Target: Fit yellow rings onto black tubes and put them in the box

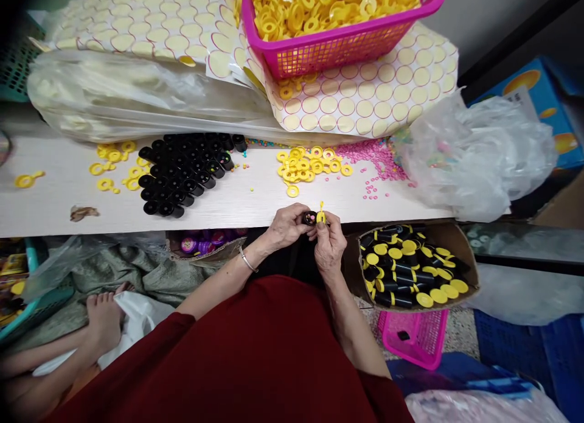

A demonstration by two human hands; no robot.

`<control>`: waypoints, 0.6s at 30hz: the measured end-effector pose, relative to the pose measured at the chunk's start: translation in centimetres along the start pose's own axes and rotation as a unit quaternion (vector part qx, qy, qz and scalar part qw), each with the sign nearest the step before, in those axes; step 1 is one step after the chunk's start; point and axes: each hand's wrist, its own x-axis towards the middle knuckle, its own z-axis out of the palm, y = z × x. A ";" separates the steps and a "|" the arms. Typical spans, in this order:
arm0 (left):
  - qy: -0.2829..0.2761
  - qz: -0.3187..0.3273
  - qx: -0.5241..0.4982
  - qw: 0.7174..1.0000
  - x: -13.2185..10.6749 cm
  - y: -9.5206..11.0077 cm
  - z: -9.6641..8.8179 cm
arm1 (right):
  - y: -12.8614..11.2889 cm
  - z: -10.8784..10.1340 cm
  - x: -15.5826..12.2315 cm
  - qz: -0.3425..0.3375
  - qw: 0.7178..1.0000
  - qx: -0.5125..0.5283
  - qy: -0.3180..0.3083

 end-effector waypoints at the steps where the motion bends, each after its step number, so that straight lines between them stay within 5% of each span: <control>1: 0.006 0.001 0.003 1.000 0.0 -0.1 0.1 | -0.1 -0.1 0.1 -0.014 1.000 -0.020 0.005; 8: 0.045 0.030 0.027 0.998 -0.1 -0.6 0.5 | -0.6 -0.9 1.4 -0.196 0.945 -0.255 -0.051; 18: 0.067 0.008 0.002 0.998 0.0 -0.1 0.3 | -1.5 -0.3 1.1 -0.230 0.901 -0.362 -0.064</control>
